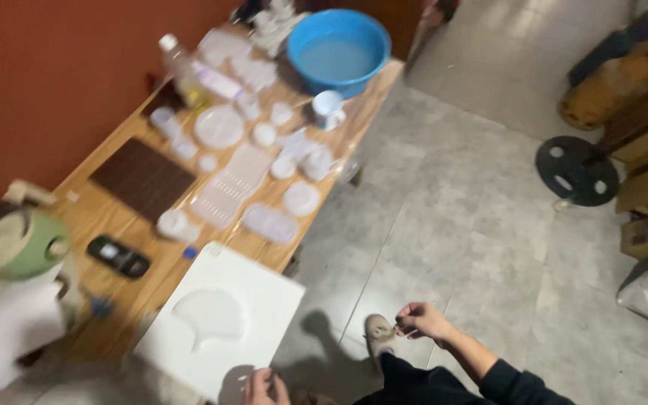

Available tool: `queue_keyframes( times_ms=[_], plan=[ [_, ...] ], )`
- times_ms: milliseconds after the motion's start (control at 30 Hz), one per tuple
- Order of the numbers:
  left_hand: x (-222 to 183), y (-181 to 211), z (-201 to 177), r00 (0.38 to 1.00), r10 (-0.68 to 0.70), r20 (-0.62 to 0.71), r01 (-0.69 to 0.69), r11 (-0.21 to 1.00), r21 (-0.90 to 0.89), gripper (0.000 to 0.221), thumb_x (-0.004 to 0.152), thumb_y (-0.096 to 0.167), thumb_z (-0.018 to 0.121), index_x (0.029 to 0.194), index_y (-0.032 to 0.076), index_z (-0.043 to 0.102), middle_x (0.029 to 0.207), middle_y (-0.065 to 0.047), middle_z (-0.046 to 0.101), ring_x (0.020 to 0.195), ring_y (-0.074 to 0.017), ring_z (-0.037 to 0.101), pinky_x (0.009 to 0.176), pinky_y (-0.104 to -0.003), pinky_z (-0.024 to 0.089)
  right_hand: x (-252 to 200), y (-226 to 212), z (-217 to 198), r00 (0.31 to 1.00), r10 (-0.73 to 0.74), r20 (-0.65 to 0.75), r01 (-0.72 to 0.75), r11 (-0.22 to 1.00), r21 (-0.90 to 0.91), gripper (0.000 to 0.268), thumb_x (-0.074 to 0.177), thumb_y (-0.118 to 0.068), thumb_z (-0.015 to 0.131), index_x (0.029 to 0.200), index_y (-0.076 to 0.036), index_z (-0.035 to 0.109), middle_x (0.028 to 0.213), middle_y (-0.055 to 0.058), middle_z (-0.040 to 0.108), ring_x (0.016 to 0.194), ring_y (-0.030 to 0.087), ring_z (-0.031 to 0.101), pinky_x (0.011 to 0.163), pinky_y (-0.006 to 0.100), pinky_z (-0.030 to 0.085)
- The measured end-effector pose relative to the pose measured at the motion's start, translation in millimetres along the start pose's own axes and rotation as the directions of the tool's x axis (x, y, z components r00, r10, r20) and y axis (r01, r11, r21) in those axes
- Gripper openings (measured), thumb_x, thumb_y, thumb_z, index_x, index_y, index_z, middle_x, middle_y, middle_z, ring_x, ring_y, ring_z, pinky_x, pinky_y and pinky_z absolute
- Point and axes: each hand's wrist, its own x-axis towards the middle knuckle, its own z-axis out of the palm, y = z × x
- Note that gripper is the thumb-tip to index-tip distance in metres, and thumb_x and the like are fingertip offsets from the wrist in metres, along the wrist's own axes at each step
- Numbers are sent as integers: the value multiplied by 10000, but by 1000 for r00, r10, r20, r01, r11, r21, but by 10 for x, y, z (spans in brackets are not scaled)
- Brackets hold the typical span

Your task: Mixing a white craft substance in a bucket and filling a silicone mold using a spoon.

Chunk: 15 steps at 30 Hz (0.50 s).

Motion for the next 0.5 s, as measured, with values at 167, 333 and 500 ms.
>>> queue_keyframes(
  times_ms=[167, 333, 500],
  plan=[
    [329, 1727, 716, 940, 342, 15, -331, 920, -210, 118, 807, 102, 710, 923, 99, 732, 1090, -100, 716, 955, -263, 763, 760, -380, 631, 141, 112, -989, 995, -26, -98, 37, 994, 106, 163, 901, -160, 686, 1025, -54, 705, 902, 83, 816, 798, 157, 769, 652, 301, 565],
    [422, 3308, 1368, 891, 453, -16, -448, 875, -182, 62, 873, 159, 720, 908, 108, 716, 1187, -48, 715, 1022, -284, 714, 792, -384, 582, 501, 21, -2311, 975, -59, -213, 105, 973, 208, 180, 932, -184, 668, 1044, -46, 702, 877, 74, 796, 787, 140, 712, 696, 297, 555],
    [762, 4448, 1740, 885, 460, 71, -446, 882, -150, 161, 836, 193, 761, 945, 93, 698, 1167, -69, 704, 1034, -312, 700, 805, -403, 574, 731, -629, -3068, 958, -90, -272, 172, 940, 295, 197, 946, -172, 633, 1047, -23, 713, 888, 96, 797, 776, 158, 714, 702, 303, 556]
  ],
)
